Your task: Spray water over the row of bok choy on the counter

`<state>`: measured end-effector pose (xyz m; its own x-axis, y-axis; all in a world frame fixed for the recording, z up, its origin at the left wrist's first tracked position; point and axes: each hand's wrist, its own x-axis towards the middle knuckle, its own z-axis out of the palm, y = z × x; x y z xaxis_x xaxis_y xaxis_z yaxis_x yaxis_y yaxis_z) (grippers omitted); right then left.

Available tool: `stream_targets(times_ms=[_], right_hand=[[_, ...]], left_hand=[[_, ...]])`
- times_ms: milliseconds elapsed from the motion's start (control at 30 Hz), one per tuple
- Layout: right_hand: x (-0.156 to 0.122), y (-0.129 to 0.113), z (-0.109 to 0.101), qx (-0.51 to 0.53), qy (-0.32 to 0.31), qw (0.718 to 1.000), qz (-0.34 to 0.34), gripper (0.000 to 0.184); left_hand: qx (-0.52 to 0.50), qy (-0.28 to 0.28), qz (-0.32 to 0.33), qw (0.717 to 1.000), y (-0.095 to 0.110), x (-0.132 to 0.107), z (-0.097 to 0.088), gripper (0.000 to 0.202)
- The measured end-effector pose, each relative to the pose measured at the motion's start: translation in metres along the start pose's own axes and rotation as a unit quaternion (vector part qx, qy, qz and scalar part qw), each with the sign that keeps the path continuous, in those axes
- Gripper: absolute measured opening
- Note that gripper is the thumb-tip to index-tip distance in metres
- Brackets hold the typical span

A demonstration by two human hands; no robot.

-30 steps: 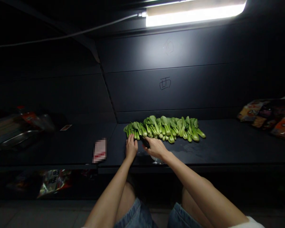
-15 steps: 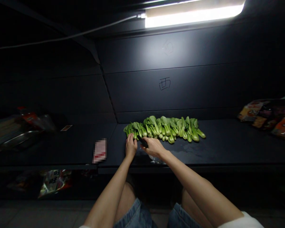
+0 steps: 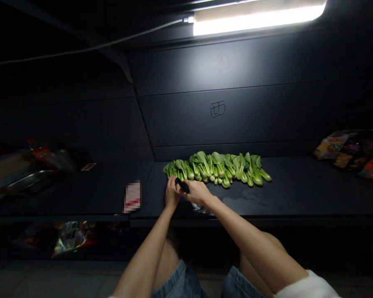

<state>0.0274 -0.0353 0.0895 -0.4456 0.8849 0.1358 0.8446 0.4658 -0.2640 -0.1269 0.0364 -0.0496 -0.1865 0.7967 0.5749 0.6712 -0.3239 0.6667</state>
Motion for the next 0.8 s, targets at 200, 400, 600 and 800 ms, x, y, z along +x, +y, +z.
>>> stream_targets(times_ms=[200,400,600,800], right_hand=[[-0.007,0.009,-0.007,-0.002,0.009,0.999,0.034,0.033],[-0.016,0.029,-0.016,-0.021,0.023,0.997,0.075,0.034],[-0.026,0.047,-0.020,-0.025,0.029,0.995,0.097,0.030],[-0.035,0.062,-0.021,-0.025,0.045,0.993,0.107,0.030]], left_hand=[[0.018,-0.010,0.003,1.000,0.005,0.000,0.000,0.047],[0.021,-0.030,0.040,0.999,0.017,0.007,0.007,0.047],[0.006,-0.033,0.061,0.998,0.034,0.011,0.017,0.047],[0.009,-0.045,0.067,0.997,0.044,0.006,0.024,0.045]])
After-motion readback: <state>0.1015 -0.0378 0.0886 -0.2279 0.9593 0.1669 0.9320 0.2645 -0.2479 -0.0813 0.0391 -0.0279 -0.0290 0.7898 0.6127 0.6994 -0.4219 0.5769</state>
